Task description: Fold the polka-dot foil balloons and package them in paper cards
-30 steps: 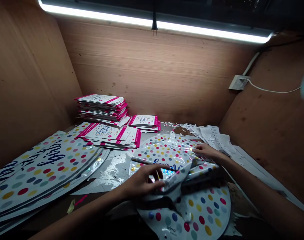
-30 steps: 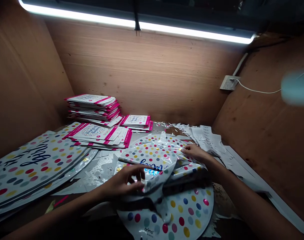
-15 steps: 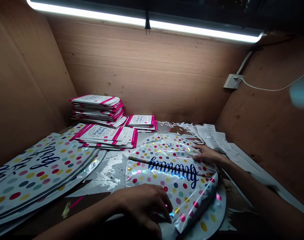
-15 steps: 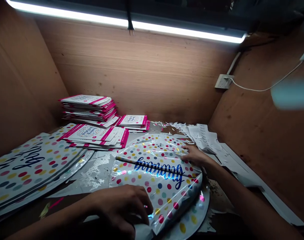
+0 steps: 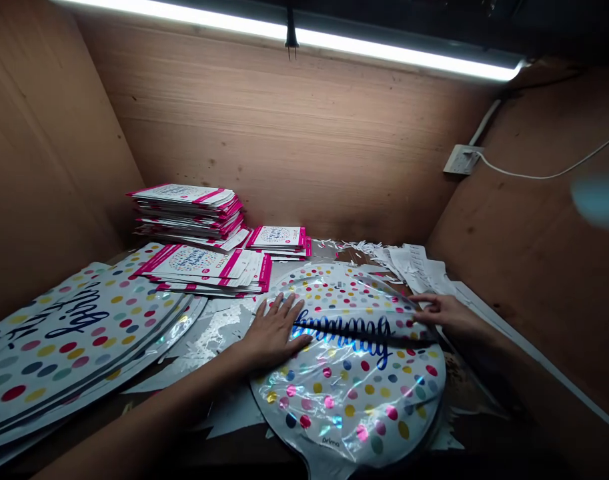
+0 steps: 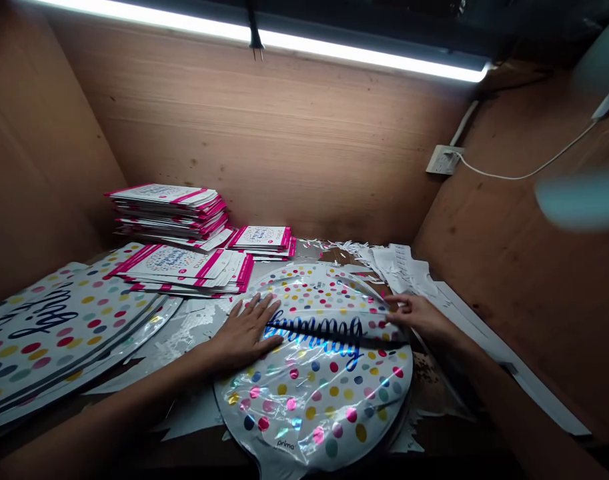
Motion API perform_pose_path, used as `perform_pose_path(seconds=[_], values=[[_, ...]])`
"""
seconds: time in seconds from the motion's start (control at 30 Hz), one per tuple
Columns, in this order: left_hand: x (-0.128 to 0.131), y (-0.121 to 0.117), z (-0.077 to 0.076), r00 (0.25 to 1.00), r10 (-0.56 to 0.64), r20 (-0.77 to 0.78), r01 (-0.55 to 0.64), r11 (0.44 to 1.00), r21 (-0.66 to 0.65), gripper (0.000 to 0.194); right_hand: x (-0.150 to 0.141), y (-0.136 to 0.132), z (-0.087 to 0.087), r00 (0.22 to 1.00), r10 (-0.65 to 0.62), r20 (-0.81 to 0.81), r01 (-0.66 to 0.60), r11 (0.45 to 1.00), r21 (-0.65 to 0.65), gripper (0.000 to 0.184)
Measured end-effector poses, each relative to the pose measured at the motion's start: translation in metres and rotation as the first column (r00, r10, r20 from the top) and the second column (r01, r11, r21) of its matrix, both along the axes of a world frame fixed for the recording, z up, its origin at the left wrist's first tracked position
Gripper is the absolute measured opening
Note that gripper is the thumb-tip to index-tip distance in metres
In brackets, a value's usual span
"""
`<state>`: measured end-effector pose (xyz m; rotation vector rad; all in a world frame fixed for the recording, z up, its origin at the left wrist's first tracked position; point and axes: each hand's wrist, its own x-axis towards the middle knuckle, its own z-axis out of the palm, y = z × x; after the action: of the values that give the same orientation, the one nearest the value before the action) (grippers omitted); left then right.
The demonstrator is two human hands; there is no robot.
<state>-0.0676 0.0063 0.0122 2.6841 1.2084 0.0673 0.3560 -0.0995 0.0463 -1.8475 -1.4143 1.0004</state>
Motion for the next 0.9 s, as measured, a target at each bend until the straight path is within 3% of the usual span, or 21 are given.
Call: perform_pose_path(seconds=[0.07,0.17,0.33,0.4,0.47,0.53,0.57,0.6,0.67,0.7,0.8,0.9], values=[[0.001,-0.001,0.003,1.000,0.015,-0.009,-0.015,1.000,-0.005,0.093,0.006,0.006,0.009,1.000,-0.003,-0.004,0.003,1.000,0.013,0.075],[0.001,-0.001,0.005,0.999,0.041,-0.023,-0.041,0.999,-0.013,0.096,0.015,0.013,0.016,0.995,0.100,0.000,-0.100,0.991,-0.084,0.077],[0.000,0.000,0.003,0.998,0.051,-0.025,-0.051,0.999,-0.010,0.097,0.029,0.011,0.014,0.964,0.262,0.045,-0.247,0.945,-0.214,0.068],[0.000,0.001,0.002,0.998,0.052,-0.026,-0.052,0.999,-0.008,0.097,0.029,0.007,0.014,0.947,0.283,0.153,-0.238,0.936,-0.260,0.061],[0.001,0.002,0.001,0.998,0.061,-0.028,-0.061,0.998,-0.006,0.097,0.023,0.002,0.015,0.895,0.168,0.414,-0.110,0.981,-0.162,0.057],[0.001,0.001,0.000,0.998,0.063,-0.031,-0.064,0.998,-0.006,0.097,0.007,-0.007,0.014,0.775,-0.023,0.631,-0.052,0.994,0.100,0.054],[0.001,0.001,-0.001,0.998,0.061,-0.031,-0.061,0.998,-0.007,0.097,-0.003,-0.012,0.011,0.735,-0.043,0.676,-0.122,0.973,0.194,0.051],[0.000,0.001,-0.001,0.998,0.057,-0.031,-0.057,0.998,-0.011,0.097,-0.015,-0.017,0.008,0.712,0.014,0.702,-0.245,0.942,0.230,0.046],[-0.002,0.002,0.000,0.998,0.052,-0.033,-0.053,0.998,-0.020,0.098,-0.038,-0.026,-0.002,0.614,0.276,0.739,-0.535,0.835,0.133,0.042],[-0.003,0.003,0.002,0.998,0.052,-0.038,-0.053,0.998,-0.027,0.098,-0.047,-0.028,-0.008,0.552,0.296,0.779,-0.581,0.807,0.105,0.038],[0.002,0.005,0.010,0.996,0.074,-0.058,-0.075,0.997,-0.026,0.100,-0.058,-0.027,-0.017,0.461,0.182,0.868,-0.525,0.845,0.101,0.035],[0.033,0.001,0.021,1.000,-0.007,-0.010,0.008,0.998,0.066,0.101,-0.054,-0.018,-0.011,0.486,0.076,0.870,-0.466,0.865,0.185,0.036]])
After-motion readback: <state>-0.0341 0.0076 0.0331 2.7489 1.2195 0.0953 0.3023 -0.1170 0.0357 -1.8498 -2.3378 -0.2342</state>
